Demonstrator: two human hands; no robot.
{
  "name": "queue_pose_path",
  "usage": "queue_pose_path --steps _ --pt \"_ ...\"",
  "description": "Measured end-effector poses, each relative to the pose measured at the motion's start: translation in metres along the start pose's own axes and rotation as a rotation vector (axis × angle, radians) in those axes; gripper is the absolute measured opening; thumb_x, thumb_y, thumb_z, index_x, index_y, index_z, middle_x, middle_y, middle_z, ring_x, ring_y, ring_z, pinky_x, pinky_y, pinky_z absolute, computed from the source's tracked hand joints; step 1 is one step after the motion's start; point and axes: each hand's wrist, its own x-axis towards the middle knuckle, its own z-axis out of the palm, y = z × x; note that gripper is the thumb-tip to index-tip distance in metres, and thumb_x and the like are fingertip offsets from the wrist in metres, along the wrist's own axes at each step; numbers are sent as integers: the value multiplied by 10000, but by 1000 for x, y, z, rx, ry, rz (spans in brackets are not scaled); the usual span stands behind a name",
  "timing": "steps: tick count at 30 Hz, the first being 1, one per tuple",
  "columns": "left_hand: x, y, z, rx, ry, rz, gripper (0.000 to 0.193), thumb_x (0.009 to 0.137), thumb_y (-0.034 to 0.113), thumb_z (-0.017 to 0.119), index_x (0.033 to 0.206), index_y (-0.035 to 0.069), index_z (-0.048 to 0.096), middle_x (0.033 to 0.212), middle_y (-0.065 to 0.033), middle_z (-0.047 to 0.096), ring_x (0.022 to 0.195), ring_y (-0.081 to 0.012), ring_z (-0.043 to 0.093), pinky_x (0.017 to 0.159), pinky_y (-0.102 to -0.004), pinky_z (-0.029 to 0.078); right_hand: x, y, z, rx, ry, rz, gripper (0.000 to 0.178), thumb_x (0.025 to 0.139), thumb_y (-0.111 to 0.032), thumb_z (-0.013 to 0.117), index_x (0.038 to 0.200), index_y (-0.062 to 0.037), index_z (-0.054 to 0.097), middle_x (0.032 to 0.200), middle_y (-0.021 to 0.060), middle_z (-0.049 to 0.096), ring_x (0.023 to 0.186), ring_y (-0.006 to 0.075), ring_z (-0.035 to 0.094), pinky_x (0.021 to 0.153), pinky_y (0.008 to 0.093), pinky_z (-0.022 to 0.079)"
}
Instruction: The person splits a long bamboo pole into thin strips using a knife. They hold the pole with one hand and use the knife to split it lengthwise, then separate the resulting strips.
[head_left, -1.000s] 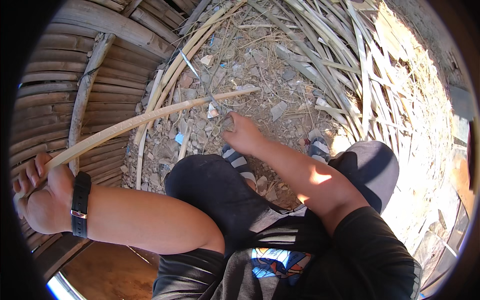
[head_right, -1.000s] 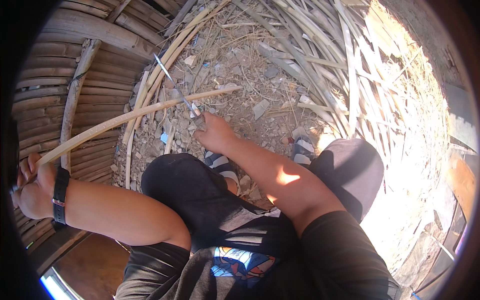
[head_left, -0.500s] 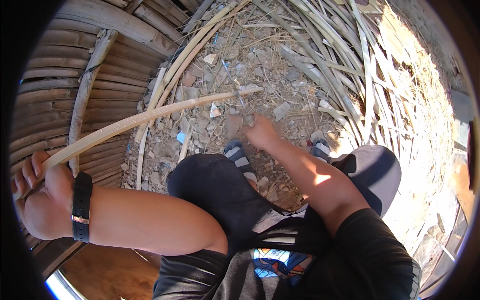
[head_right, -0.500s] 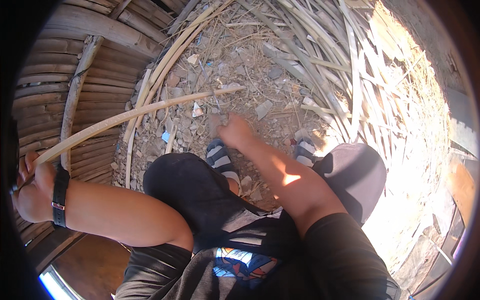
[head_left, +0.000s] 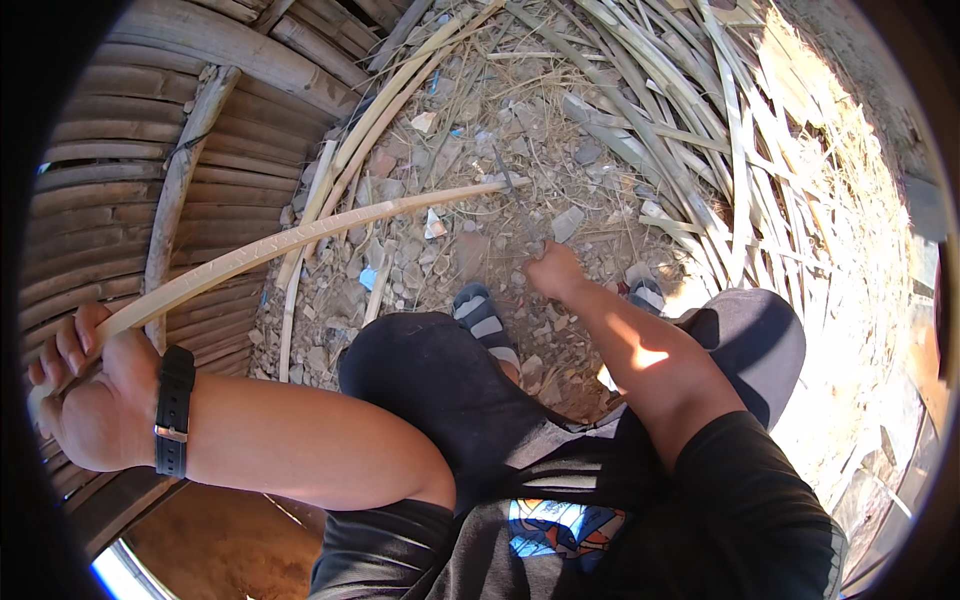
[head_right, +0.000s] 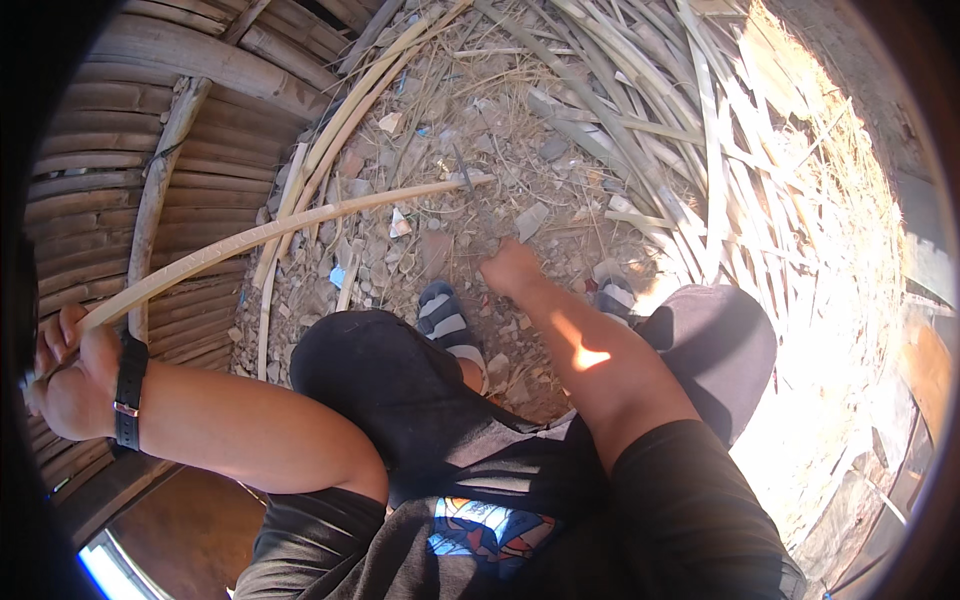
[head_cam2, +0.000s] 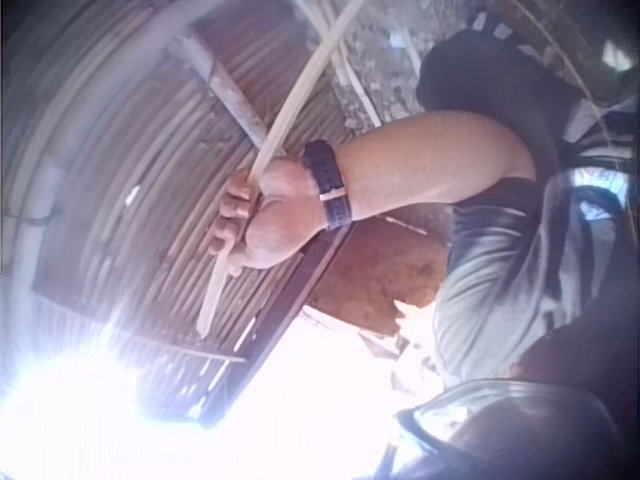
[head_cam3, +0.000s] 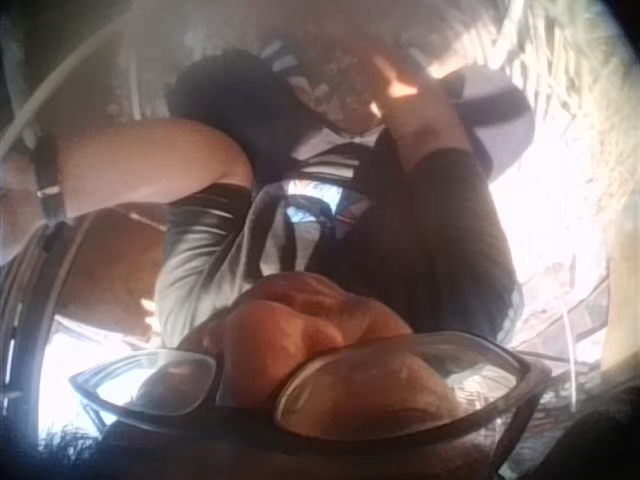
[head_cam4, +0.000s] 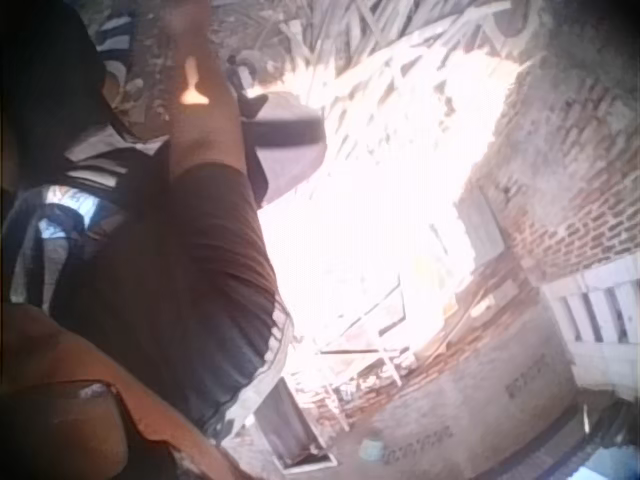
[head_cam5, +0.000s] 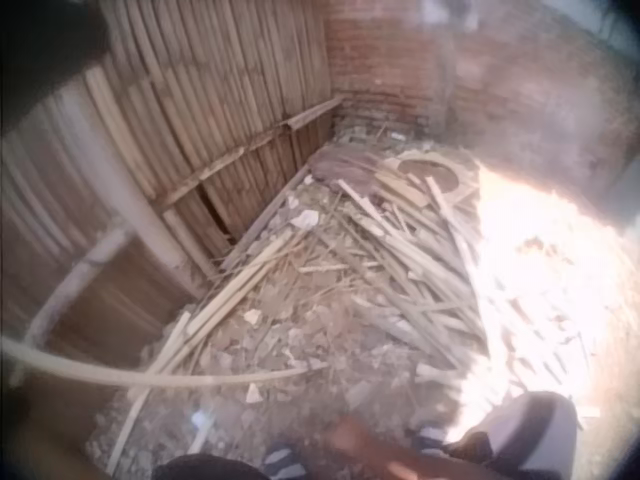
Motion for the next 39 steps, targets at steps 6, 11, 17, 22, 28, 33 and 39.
queue_pose_path --steps 6,11,17,22,28,33,39 --pt "-3 -3 13 11 22 14 289 979 347 407 796 124 414 683 6 367 561 -150 339 526 -317 278 -49 -106 2 114 8 -357 551 805 -235 670 1224 92 525 990 303 666 975 447 647 870 475 512" --pt "-12 -5 21 13 6 51 207 984 271 388 857 124 461 667 8 386 562 -135 358 539 -310 302 -54 -97 -6 76 -103 -358 510 805 -235 676 1178 82 531 986 298 669 958 441 656 867 486 514" --pt "-5 -5 5 -44 -55 8 370 997 410 410 777 112 400 716 -18 378 563 -164 329 515 -319 273 -10 -27 -6 -92 42 -22 452 810 -213 661 1144 71 552 985 310 669 982 448 655 892 476 518" --pt "6 -3 -2 8 -6 12 335 992 362 408 783 100 396 716 -26 362 563 -164 326 517 -321 275 -42 -103 4 106 4 -341 472 794 -216 673 1140 83 554 993 317 662 976 441 657 884 474 519" --pt "-4 -6 16 42 8 29 231 980 298 398 847 112 437 687 -2 380 561 -146 338 533 -312 290 -48 -99 -1 125 -75 -390 511 781 -218 679 1174 80 547 1013 324 654 988 437 653 876 467 520" --pt "-4 -8 7 -54 -100 12 165 960 263 413 889 122 459 681 6 393 563 -140 348 544 -309 299 -10 -31 8 14 44 -113 512 786 -219 660 1205 57 555 998 302 663 981 424 659 866 458 521" --pt "-3 -9 14 -36 17 32 132 928 234 433 869 119 460 676 4 398 569 -143 357 547 -310 302 -47 -102 0 169 -79 -295 534 790 -224 664 1210 84 547 958 280 673 902 402 679 819 442 529"
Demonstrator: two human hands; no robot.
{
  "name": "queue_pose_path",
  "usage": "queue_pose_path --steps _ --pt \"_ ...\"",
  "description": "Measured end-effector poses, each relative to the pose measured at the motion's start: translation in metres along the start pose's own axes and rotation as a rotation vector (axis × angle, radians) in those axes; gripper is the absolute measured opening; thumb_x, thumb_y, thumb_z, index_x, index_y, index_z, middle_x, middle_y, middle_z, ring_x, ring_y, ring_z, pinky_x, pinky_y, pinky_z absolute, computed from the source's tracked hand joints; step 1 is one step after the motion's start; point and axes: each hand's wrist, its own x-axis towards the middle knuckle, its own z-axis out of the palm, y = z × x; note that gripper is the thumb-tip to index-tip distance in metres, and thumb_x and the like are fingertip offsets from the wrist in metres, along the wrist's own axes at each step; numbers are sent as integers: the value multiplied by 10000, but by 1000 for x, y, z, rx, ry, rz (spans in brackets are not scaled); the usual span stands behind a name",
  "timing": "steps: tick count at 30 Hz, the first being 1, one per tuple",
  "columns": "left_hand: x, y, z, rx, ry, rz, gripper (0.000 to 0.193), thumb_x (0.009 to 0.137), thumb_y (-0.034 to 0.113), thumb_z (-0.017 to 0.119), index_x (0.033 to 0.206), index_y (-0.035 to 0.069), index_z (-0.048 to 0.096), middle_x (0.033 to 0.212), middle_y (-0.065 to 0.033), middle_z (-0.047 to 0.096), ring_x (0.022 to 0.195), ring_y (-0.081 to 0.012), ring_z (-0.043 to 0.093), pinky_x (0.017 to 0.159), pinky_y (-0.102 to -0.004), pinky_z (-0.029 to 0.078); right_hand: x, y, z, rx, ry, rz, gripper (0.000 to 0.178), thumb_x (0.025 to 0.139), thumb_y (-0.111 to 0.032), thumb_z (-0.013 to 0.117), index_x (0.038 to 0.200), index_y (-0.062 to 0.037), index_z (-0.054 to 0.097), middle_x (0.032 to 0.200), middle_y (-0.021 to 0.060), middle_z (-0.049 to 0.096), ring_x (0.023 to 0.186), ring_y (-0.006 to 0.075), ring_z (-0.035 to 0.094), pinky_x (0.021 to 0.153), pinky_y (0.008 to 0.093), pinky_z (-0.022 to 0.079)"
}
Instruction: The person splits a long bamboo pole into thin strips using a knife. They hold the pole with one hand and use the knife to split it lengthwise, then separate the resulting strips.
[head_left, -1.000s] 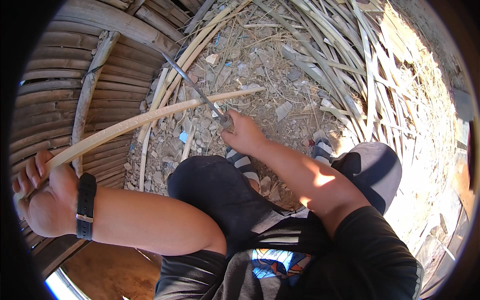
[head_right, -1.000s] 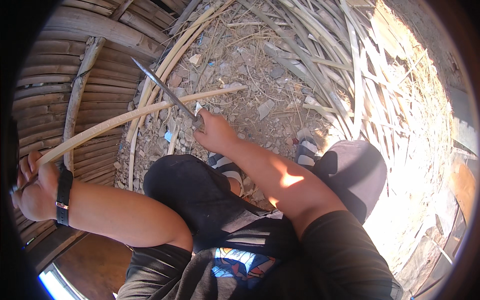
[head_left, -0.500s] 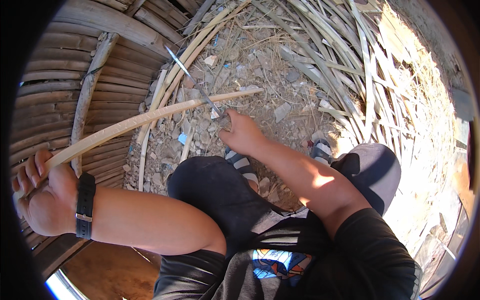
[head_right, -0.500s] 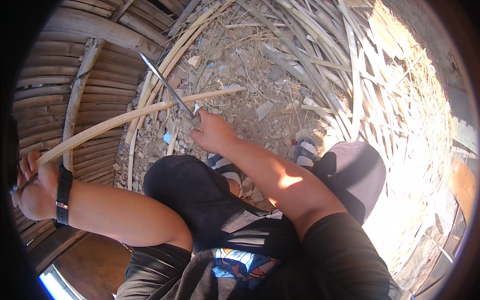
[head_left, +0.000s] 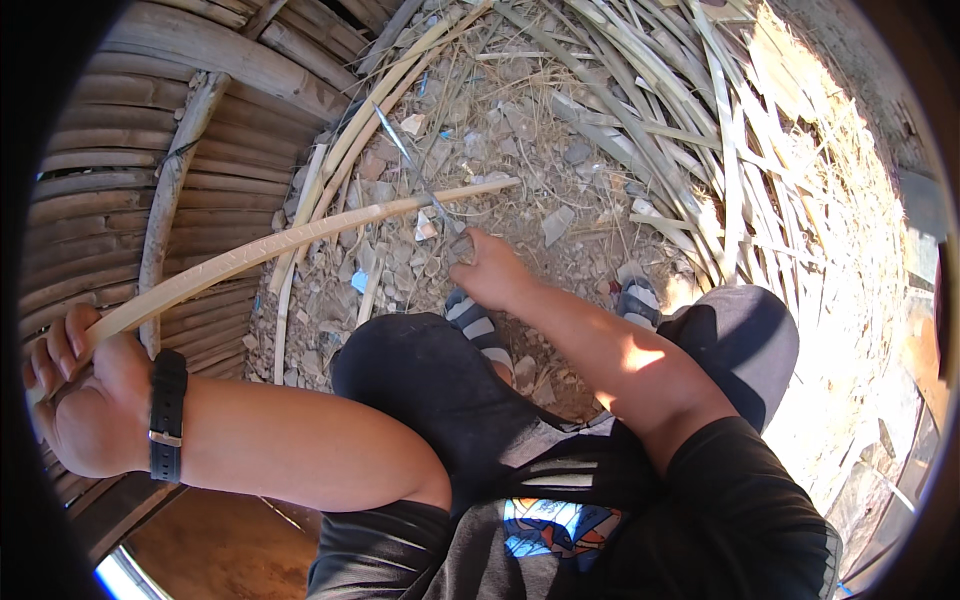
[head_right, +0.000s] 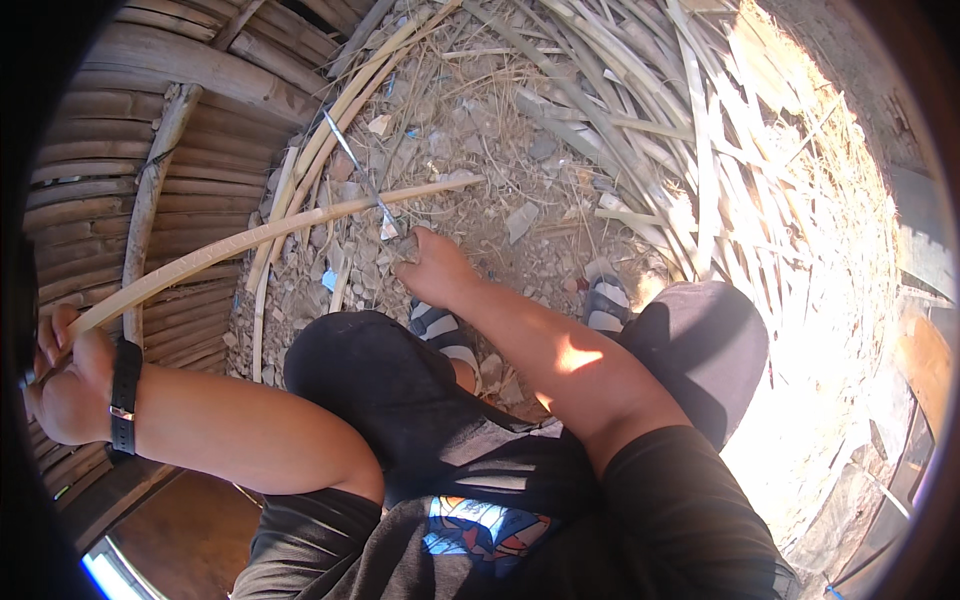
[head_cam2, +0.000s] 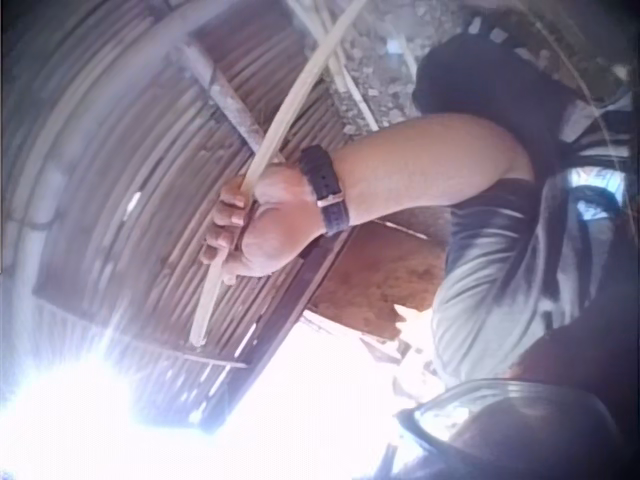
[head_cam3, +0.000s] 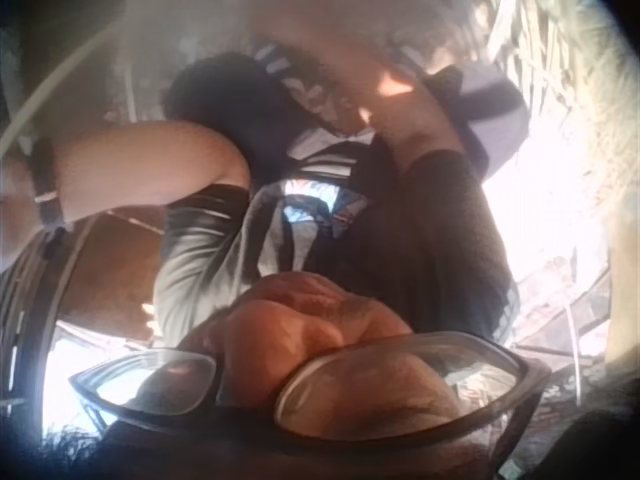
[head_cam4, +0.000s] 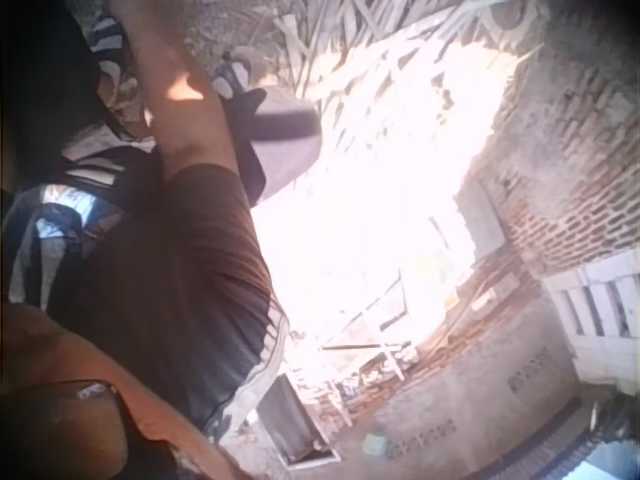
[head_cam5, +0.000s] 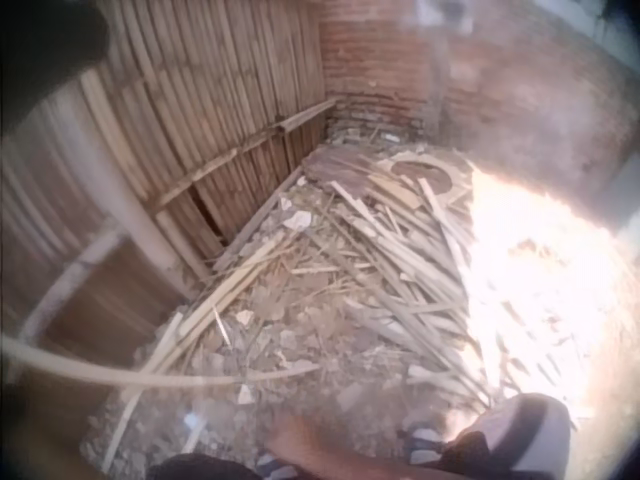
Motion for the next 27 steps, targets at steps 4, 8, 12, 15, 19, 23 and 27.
queue_pose_path --steps 4,8,12,15,19,23,27 --pt "1 1 -1 -31 -44 -39 141 935 236 428 868 117 463 672 4 400 565 -144 359 549 -314 307 -1 2 10 -5 56 -227 498 785 -201 660 1197 61 560 956 280 675 921 424 669 842 463 524" --pt "5 6 -13 19 -94 -33 167 953 254 414 873 117 465 671 4 404 561 -145 359 550 -316 313 6 71 11 -126 44 102 485 790 -209 663 1180 63 567 994 305 663 973 429 660 864 468 519" --pt "4 2 -25 -28 -98 -38 181 963 266 406 882 116 467 672 5 407 559 -146 360 549 -312 309 12 71 -9 -50 18 225 471 797 -229 660 1160 59 575 1025 312 656 1008 439 647 896 468 511" --pt "7 0 -8 -10 -66 -9 162 952 253 416 881 115 465 674 4 403 562 -147 355 550 -316 304 18 52 15 -56 66 19 498 790 -220 655 1202 43 561 930 281 668 910 408 666 829 450 520" --pt "6 1 -8 -31 -135 -38 106 917 200 421 873 111 458 677 0 391 578 -146 353 560 -321 303 2 -19 14 -40 50 -282 531 788 -218 664 1250 17 551 822 246 674 745 379 682 714 430 533" --pt "-1 1 3 -77 -165 -60 67 883 161 419 873 104 454 692 -13 388 593 -146 352 570 -321 302 5 -6 8 -50 15 -150 525 779 -239 676 1228 11 564 909 278 671 845 407 671 777 461 523" --pt "0 1 7 -80 -183 -66 40 859 140 425 850 103 439 721 -31 398 592 -152 344 574 -324 294 20 66 -12 -128 42 165 538 772 -237 673 1222 37 564 1001 298 671 984 430 656 883 478 512"
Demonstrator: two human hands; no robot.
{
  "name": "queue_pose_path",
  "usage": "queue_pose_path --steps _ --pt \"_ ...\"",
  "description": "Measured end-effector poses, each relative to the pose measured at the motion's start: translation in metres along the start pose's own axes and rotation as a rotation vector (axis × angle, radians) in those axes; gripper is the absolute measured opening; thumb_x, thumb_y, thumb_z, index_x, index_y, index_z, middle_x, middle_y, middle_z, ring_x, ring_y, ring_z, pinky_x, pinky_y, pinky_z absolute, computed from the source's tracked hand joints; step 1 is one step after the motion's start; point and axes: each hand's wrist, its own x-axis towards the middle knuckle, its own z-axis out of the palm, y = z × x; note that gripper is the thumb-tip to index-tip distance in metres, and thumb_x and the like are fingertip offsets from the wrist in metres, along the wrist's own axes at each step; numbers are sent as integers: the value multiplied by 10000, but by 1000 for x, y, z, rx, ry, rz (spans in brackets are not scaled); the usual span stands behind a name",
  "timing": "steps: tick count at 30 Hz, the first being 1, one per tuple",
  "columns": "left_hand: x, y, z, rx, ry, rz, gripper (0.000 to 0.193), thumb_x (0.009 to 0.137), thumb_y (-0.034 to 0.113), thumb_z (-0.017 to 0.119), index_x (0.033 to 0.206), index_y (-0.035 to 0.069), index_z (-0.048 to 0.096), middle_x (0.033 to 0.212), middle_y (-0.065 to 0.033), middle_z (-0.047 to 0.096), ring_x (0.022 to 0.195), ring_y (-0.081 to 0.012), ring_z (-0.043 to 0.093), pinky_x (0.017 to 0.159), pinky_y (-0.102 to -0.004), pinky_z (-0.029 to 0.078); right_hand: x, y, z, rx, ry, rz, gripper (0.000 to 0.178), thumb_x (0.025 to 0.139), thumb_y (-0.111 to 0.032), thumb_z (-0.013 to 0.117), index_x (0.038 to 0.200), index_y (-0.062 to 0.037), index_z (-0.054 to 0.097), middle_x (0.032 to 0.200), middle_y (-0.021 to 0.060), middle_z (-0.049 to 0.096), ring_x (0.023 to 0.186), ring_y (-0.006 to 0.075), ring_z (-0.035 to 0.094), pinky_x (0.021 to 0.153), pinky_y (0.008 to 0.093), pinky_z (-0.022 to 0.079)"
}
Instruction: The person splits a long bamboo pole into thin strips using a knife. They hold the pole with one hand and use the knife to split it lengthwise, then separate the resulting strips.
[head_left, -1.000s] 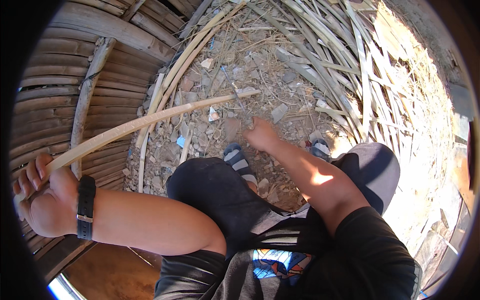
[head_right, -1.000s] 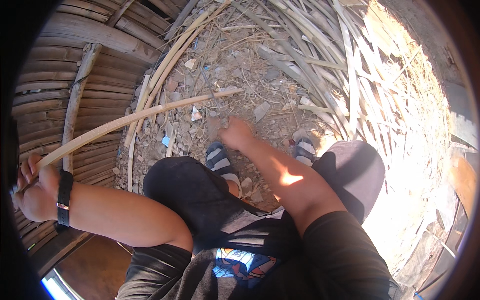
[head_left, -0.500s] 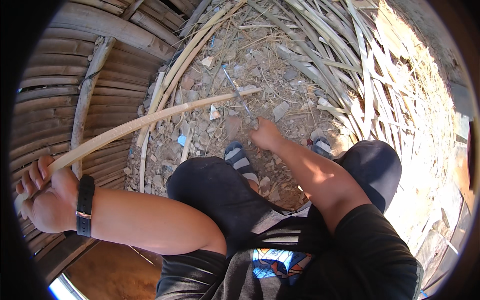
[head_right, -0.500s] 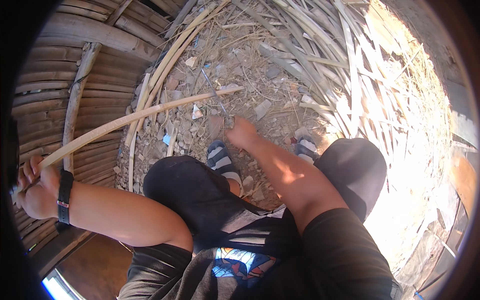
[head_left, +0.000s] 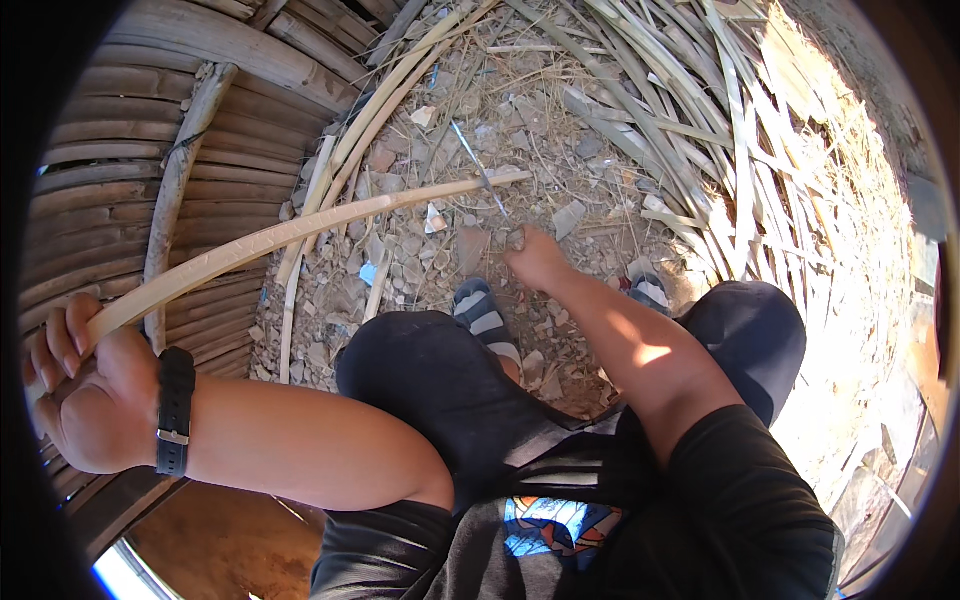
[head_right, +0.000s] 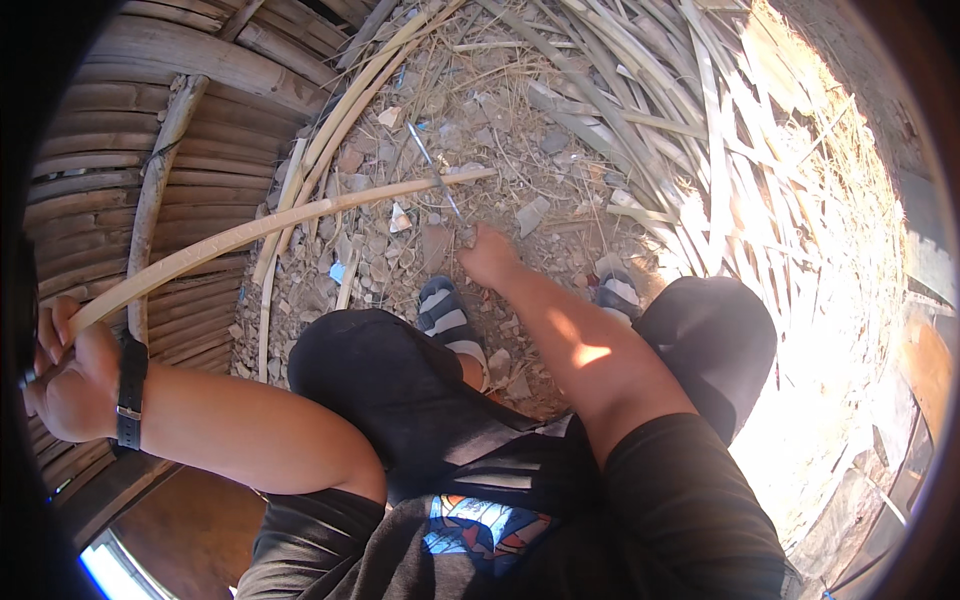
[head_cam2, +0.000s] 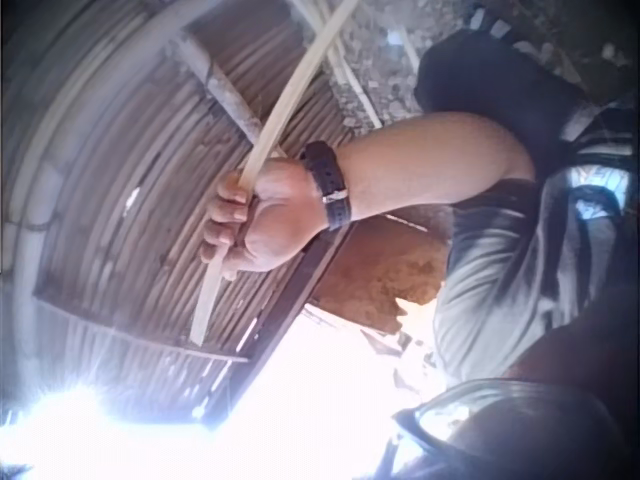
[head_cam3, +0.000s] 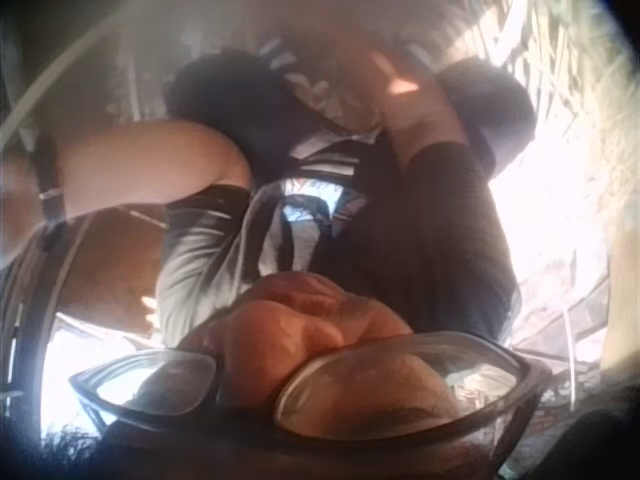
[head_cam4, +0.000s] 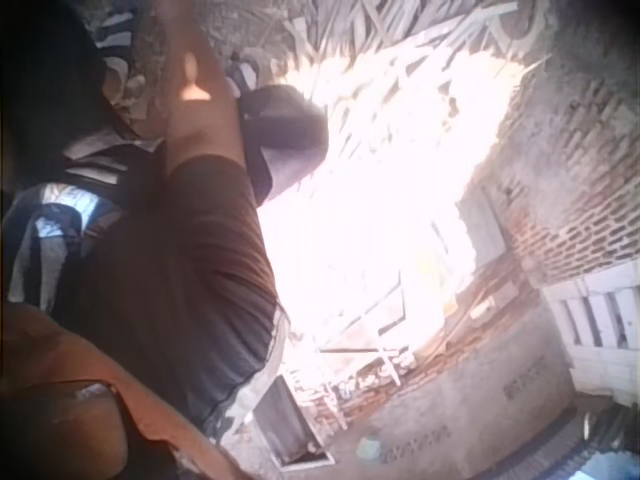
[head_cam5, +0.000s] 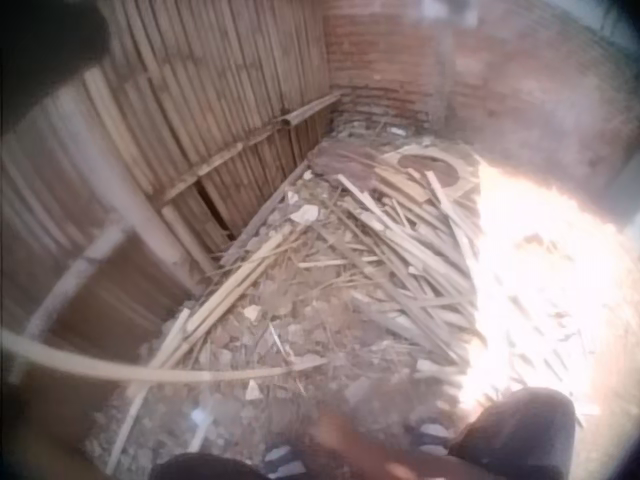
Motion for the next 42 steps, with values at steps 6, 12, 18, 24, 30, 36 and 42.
queue_pose_path --steps 6,12,18,24,30,36,42 --pt "5 2 -4 -8 58 57 44 823 119 405 800 113 367 731 -37 398 598 -159 343 574 -327 289 -11 -40 13 112 69 -127 495 776 -221 662 1178 54 574 906 255 677 883 392 669 804 449 514" --pt "-5 -1 8 -27 -25 32 34 819 124 397 806 119 366 723 -32 405 593 -155 338 571 -325 289 -41 -105 3 235 -108 -407 508 762 -203 669 1204 27 571 893 250 661 857 379 664 796 432 514" --pt "2 -4 -20 -45 -18 35 110 860 186 441 930 116 487 670 10 389 553 -131 323 542 -308 295 -28 -78 7 117 -130 -431 507 756 -197 682 1204 18 579 855 241 659 833 398 660 789 445 514" --pt "-5 -5 -27 -21 29 42 126 913 238 438 921 122 485 667 16 398 541 -129 325 531 -297 295 -63 -121 -1 70 -122 -505 498 760 -196 683 1199 16 582 816 240 650 812 417 654 779 450 515" --pt "-5 -9 -8 -1 -35 16 179 950 282 423 933 114 482 682 11 404 566 -131 342 552 -303 301 -41 -101 6 30 -81 -496 507 759 -199 681 1208 15 579 822 254 655 817 381 669 764 445 521" --pt "-6 -7 -9 -68 -81 7 190 953 293 414 935 115 480 690 6 408 576 -137 356 558 -310 305 -11 -47 -15 11 -79 -96 492 771 -245 670 1154 50 578 927 274 674 922 436 656 827 476 526" --pt "-7 -6 4 -72 -99 1 153 933 251 408 922 120 487 681 9 402 579 -135 354 570 -304 302 -37 -101 -3 40 -42 -435 535 752 -215 673 1209 43 566 880 247 670 826 357 675 761 424 525"
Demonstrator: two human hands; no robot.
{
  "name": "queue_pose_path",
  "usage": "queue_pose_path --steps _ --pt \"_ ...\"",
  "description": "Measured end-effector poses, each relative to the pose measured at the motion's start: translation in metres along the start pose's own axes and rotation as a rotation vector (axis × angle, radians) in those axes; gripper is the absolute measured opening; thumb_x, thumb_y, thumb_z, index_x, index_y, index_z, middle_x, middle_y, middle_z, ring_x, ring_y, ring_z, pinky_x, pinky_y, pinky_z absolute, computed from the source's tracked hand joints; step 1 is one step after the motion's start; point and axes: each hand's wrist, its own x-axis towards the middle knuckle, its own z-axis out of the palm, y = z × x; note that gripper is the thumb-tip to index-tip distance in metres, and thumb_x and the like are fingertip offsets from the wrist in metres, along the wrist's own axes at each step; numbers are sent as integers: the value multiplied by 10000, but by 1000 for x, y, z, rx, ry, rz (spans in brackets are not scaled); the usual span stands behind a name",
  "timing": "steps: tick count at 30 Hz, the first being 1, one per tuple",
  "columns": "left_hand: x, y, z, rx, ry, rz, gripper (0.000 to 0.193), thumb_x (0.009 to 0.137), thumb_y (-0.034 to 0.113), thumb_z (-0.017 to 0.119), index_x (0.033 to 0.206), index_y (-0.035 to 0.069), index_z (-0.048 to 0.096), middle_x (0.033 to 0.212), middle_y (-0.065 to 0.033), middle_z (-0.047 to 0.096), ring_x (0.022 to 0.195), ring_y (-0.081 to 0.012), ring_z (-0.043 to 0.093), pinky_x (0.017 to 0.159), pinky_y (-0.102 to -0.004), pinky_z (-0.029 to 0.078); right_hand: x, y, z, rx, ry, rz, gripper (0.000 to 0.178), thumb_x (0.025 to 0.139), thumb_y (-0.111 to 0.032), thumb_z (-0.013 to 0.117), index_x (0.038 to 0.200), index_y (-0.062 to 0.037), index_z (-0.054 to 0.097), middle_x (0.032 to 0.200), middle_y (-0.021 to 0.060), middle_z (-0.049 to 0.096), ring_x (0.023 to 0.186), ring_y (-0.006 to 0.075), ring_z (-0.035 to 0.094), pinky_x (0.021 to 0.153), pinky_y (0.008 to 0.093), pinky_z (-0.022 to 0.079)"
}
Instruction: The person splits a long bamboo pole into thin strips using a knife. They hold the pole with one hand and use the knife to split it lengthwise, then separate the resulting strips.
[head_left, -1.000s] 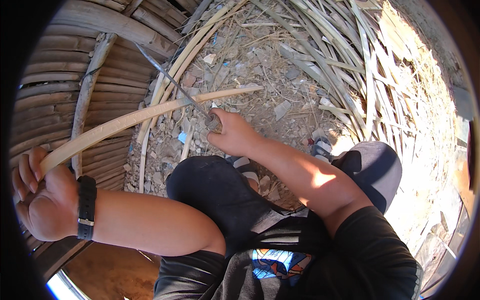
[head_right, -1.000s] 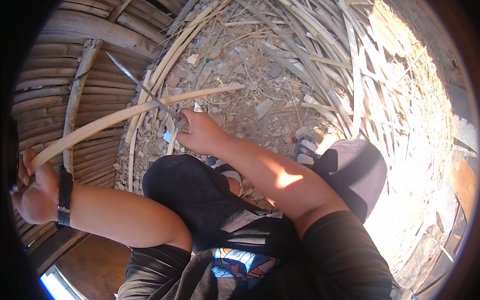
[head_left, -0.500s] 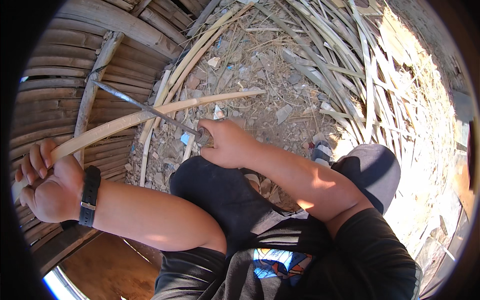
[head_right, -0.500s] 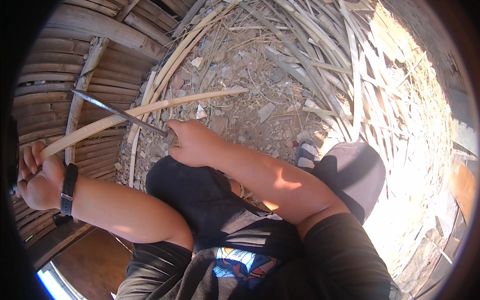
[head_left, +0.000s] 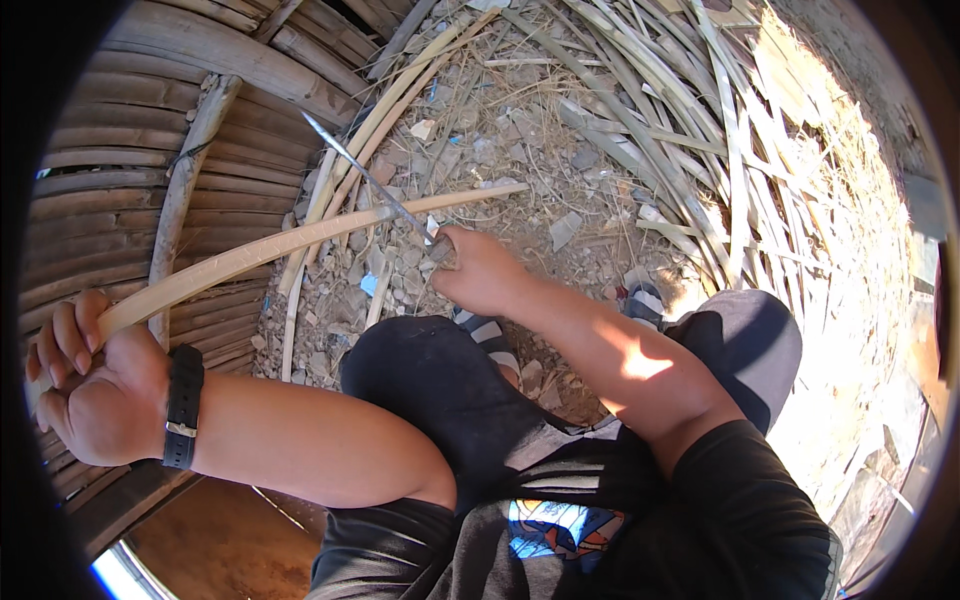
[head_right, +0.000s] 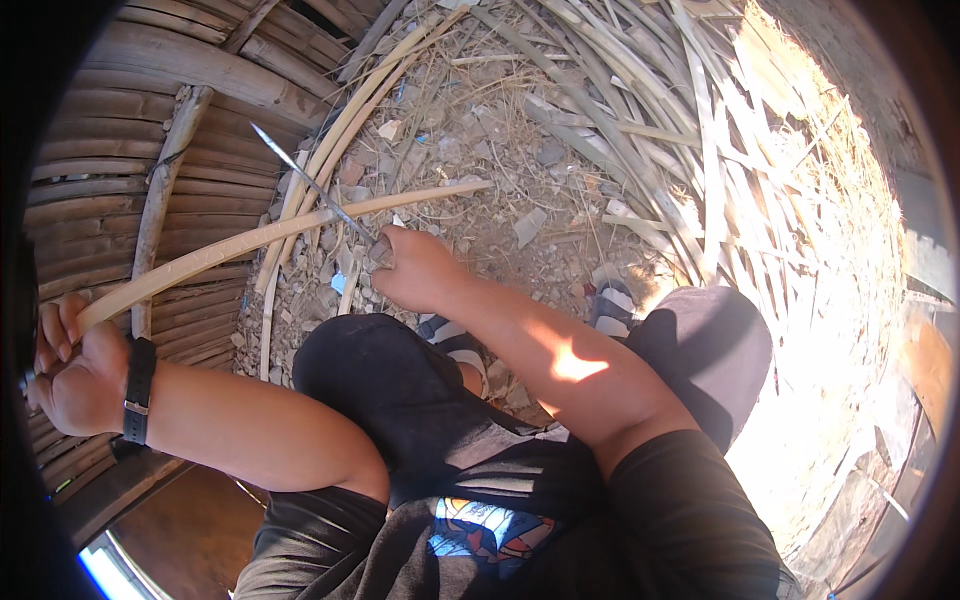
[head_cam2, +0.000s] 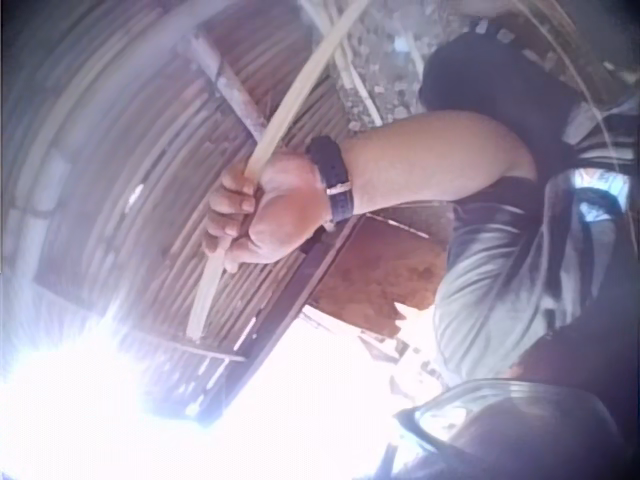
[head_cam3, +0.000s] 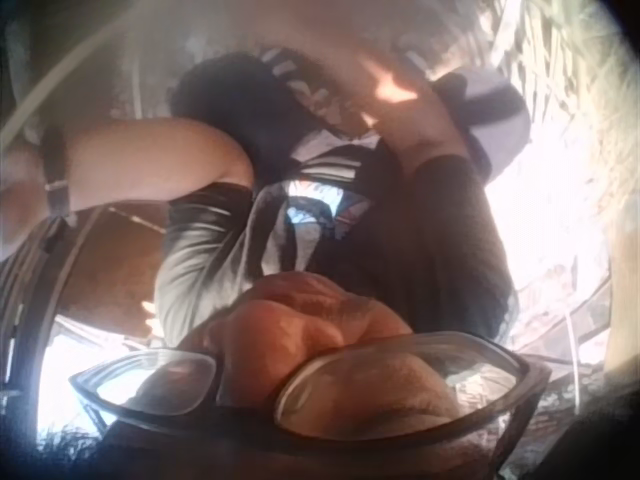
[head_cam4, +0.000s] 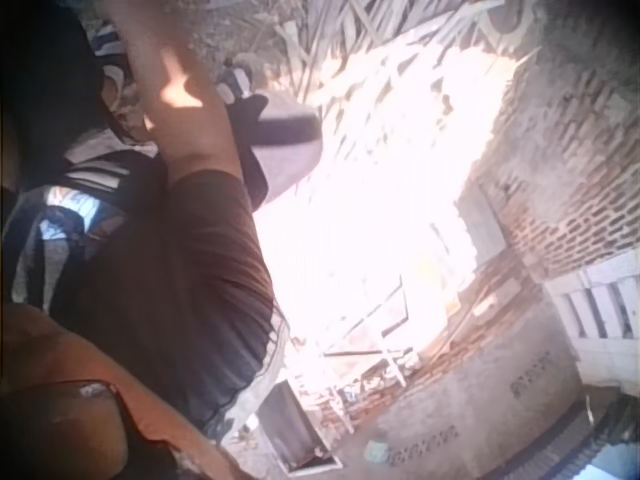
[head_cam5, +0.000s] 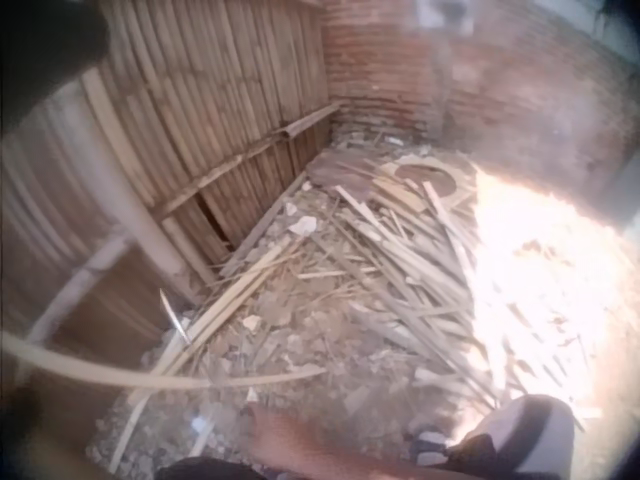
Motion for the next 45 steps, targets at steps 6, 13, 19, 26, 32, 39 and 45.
queue_pose_path --steps 6,13,19,26,32,39,45 --pt "1 -5 11 -79 -49 -53 69 855 175 460 883 131 505 665 25 407 570 -123 349 573 -300 296 11 -2 -14 46 -87 -55 597 760 -218 669 1272 60 539 804 222 677 731 340 675 713 414 527" --pt "1 -3 13 -151 -91 -80 40 833 143 481 823 141 519 657 56 410 553 -109 338 572 -295 297 10 27 -60 21 -232 367 515 764 -236 656 1190 48 601 939 237 691 874 351 681 796 427 525" --pt "1 2 15 -208 -252 -116 179 866 145 527 698 203 547 599 91 407 498 -68 321 525 -250 271 1 -56 -74 42 -275 -156 535 771 -191 645 1267 -2 575 730 117 656 572 191 620 579 351 503" --pt "-2 2 14 -257 -171 -144 223 887 162 557 670 215 560 576 109 412 461 -48 303 481 -228 240 8 -6 -72 241 -374 229 523 772 -183 652 1250 14 576 764 129 667 644 223 639 636 368 515" --pt "-5 -2 18 -294 -207 -119 214 883 154 557 677 212 572 579 105 416 459 -49 308 473 -228 233 -3 -31 -67 36 -203 29 534 772 -188 659 1249 32 567 772 179 673 673 289 660 677 389 525" --pt "-2 2 20 -223 -204 -113 144 843 153 581 708 200 562 602 93 405 489 -66 315 511 -255 251 -17 -66 -27 126 -31 -150 554 760 -199 671 1222 85 556 888 249 682 817 362 678 754 422 521" --pt "-4 -9 18 -159 -139 -56 40 836 170 564 845 168 525 655 73 404 535 -95 332 548 -276 276 -8 32 -41 75 -88 344 479 759 -235 680 1123 67 602 980 270 675 924 410 663 836 453 511"
